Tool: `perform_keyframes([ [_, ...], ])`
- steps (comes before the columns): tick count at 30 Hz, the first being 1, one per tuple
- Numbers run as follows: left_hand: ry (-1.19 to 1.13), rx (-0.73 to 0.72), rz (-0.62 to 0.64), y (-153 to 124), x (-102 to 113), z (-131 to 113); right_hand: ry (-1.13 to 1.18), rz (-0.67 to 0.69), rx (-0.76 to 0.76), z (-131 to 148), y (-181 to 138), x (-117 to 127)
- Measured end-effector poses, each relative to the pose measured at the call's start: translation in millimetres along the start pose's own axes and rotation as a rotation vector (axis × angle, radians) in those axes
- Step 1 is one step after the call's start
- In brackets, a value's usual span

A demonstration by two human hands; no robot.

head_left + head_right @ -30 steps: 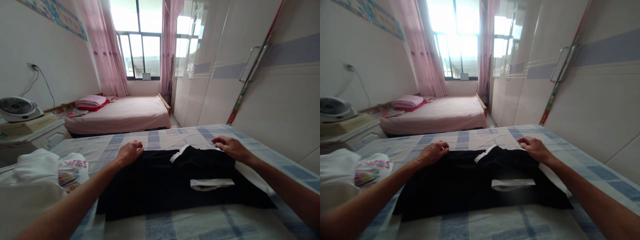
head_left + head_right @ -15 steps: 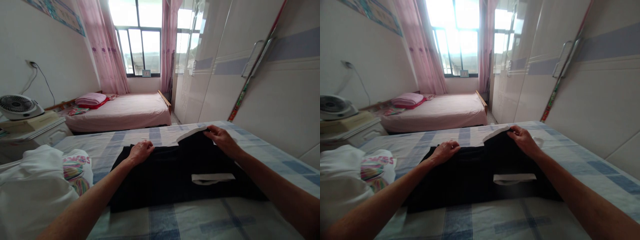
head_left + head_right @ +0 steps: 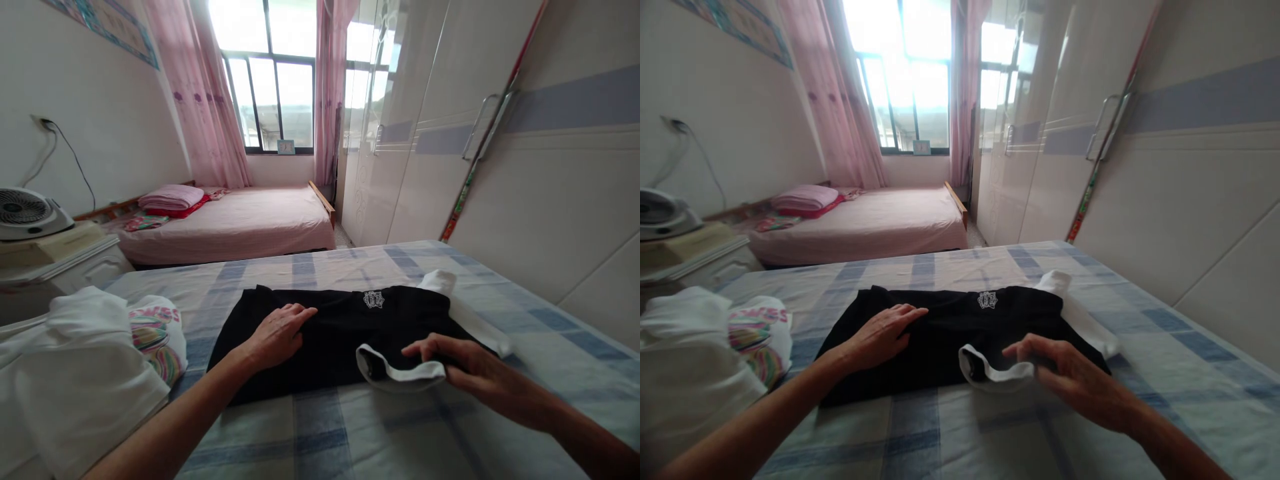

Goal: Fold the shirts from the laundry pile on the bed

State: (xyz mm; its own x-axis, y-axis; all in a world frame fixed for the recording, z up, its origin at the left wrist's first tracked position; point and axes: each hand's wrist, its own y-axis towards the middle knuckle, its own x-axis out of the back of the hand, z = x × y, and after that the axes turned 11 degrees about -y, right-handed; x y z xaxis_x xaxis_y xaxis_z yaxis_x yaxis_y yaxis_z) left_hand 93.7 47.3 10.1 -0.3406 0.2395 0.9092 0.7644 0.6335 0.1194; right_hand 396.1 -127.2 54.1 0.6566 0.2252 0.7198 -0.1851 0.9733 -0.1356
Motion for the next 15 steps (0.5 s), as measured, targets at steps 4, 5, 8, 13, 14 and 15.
perform_keyframes([
  [4, -0.088, 0.269, -0.140, 5.2, 13.2, 19.4, -0.077, -0.051, 0.018, -20.2, 10.4, 16.3],
  [5, -0.064, 0.343, -0.205, 7.6, 18.8, 29.8, -0.138, -0.135, -0.010, -29.9, 17.9, 24.8],
  [8, 0.074, 0.452, -0.336, 15.2, 34.5, 66.9, -0.440, -0.432, -0.133, -66.2, 53.3, 53.9],
  [13, 0.024, 0.407, -0.214, 23.9, 37.6, 113.4, -0.841, -0.395, -0.197, -128.0, 113.3, 82.3],
  [14, 0.008, 0.402, -0.201, 23.8, 34.7, 117.6, -0.879, -0.356, -0.239, -136.9, 119.0, 82.1],
  [15, 0.000, 0.401, -0.197, 22.8, 31.6, 120.0, -0.906, -0.320, -0.276, -143.8, 122.0, 80.5],
])
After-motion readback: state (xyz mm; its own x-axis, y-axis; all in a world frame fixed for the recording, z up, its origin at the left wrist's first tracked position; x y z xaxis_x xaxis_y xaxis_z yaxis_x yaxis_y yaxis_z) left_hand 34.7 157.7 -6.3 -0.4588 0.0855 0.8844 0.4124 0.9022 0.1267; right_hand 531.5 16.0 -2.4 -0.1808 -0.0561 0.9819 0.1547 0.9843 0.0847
